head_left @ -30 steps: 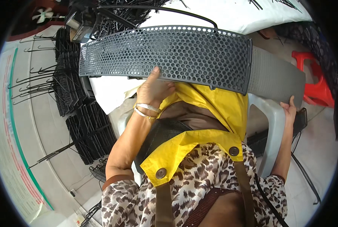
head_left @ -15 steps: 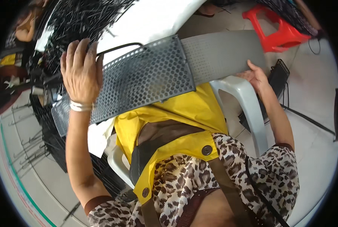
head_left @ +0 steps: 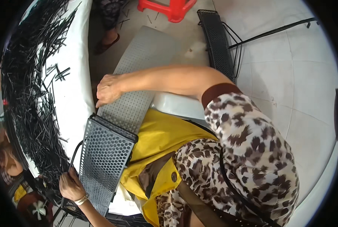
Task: Assembling metal mesh components onto a frame by hand.
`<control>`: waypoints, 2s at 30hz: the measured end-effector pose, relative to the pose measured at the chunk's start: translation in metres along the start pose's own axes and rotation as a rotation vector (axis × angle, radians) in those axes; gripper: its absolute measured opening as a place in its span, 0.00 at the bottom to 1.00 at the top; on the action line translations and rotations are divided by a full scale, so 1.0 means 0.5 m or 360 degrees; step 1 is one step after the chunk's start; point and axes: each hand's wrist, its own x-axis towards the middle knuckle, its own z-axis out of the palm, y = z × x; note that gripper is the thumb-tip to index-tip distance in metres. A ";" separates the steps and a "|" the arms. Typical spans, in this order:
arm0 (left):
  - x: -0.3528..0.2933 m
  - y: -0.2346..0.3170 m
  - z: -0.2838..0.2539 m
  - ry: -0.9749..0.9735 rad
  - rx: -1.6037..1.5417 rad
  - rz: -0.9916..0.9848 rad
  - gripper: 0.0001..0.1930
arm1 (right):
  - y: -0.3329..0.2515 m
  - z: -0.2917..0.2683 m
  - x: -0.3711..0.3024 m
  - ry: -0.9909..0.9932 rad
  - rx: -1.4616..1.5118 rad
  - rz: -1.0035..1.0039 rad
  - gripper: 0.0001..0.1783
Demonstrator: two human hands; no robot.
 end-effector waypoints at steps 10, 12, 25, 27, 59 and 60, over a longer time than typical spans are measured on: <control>-0.008 -0.012 0.016 -0.0113 -0.0007 -0.0043 0.15 | 0.031 0.008 0.028 -0.0160 -0.0180 -0.0122 0.27; -0.016 -0.015 0.006 -0.0114 0.0067 -0.0068 0.14 | 0.030 0.019 0.047 -0.0107 -0.0186 -0.0130 0.27; -0.046 -0.061 0.010 0.0093 -0.0062 -0.0288 0.15 | 0.215 -0.114 -0.099 0.0037 -0.0361 0.0530 0.24; -0.046 -0.054 0.007 0.0065 -0.0039 -0.0300 0.16 | 0.212 -0.122 -0.127 0.0155 -0.0528 0.0401 0.25; -0.037 -0.049 -0.005 0.0068 -0.0132 -0.0293 0.16 | 0.131 0.145 0.026 -0.0402 0.0431 0.0813 0.24; -0.038 -0.047 -0.007 0.0061 -0.0146 -0.0287 0.16 | 0.160 0.164 0.022 -0.0363 0.0451 0.0804 0.23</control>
